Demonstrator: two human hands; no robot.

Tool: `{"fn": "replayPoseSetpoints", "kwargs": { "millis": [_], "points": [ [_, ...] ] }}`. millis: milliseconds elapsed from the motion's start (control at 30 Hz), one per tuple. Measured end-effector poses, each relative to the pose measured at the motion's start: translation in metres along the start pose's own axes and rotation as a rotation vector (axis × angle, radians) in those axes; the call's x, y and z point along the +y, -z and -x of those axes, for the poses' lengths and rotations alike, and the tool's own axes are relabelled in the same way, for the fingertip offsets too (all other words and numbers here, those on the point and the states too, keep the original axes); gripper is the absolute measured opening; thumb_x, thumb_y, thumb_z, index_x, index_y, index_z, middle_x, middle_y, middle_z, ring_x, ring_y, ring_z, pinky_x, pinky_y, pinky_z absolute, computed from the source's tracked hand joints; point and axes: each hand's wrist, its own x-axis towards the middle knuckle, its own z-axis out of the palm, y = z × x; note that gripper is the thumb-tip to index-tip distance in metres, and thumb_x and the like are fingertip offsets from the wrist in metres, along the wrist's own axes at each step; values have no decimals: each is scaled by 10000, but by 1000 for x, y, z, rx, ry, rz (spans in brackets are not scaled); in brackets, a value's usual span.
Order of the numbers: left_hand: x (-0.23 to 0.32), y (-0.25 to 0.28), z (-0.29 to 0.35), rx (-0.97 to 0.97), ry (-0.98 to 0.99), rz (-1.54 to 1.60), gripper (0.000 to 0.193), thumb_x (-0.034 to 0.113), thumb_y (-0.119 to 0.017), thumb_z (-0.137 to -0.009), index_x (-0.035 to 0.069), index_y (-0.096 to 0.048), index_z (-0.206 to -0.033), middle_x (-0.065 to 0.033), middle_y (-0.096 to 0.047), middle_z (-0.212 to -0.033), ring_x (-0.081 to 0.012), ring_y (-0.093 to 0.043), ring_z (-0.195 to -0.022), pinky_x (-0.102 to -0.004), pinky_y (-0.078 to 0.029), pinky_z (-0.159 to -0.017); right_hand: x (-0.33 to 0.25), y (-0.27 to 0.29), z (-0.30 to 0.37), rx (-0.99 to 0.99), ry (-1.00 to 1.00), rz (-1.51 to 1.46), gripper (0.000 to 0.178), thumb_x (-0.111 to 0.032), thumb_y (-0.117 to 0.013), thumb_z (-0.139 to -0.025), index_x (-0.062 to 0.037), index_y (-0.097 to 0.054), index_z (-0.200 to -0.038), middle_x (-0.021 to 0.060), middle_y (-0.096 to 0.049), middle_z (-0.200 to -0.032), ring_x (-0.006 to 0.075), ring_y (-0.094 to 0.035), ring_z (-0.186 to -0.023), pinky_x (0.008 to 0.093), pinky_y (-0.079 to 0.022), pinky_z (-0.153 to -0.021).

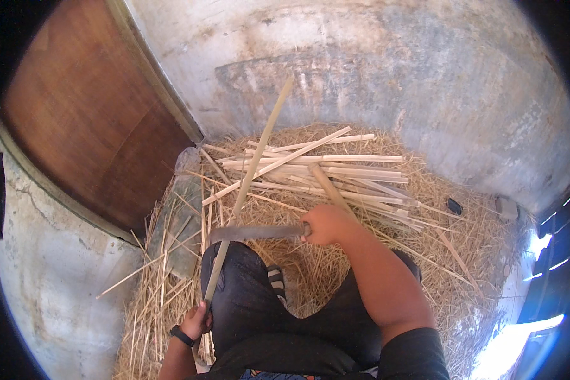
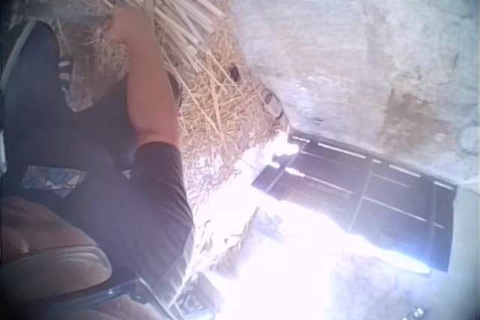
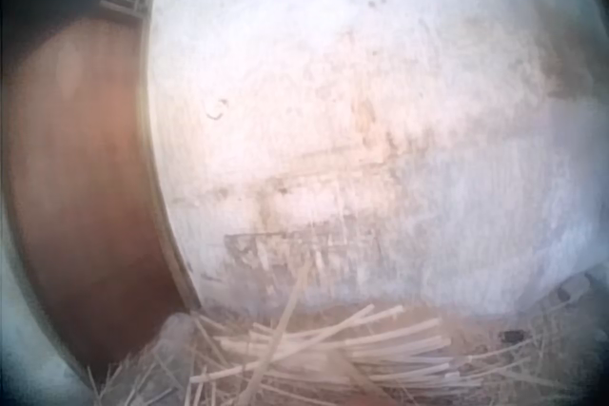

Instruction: The person sits on a straw-covered floor and uses a machete to split a long bamboo stick into thin strips. They hold the stick with their left hand and repeatedly strike it with the machete in their right hand, creating a pile of bamboo strips.

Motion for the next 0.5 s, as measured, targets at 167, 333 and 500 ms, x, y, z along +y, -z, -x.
{"fn": "replayPoseSetpoints", "kwargs": {
  "millis": [167, 333, 500],
  "points": [
    [-3, -1, -3, 50, -16, -87, 730, 675, -345, -950, 72, -522, -580, -25, -474, -522, -147, -460, -479, -275, -358, -488, 22, 9, -1, 83, -163, -27, 332, -384, -734, -781, -93, -692, -937, 146, -680, -806, 331, -661, -811, 445, -508, -736],
    [-13, 1, -8, 65, -45, -102, 727, 659, -344, -959, 68, -537, -583, -28, -499, -534, -147, -487, -499, -275, -384, -512, -15, 6, 2, -90, 0, 105, 342, -385, -731, -765, -112, -696, -968, 138, -695, -869, 341, -663, -862, 452, -522, -778],
    [-12, 1, -6, 80, -13, -86, 710, 639, -358, -966, 67, -545, -589, -26, -495, -528, -148, -486, -497, -275, -384, -513, -13, 9, 4, -87, -11, 28, 352, -376, -740, -762, -102, -695, -978, 143, -694, -865, 345, -663, -846, 448, -518, -781]
  ]
}}
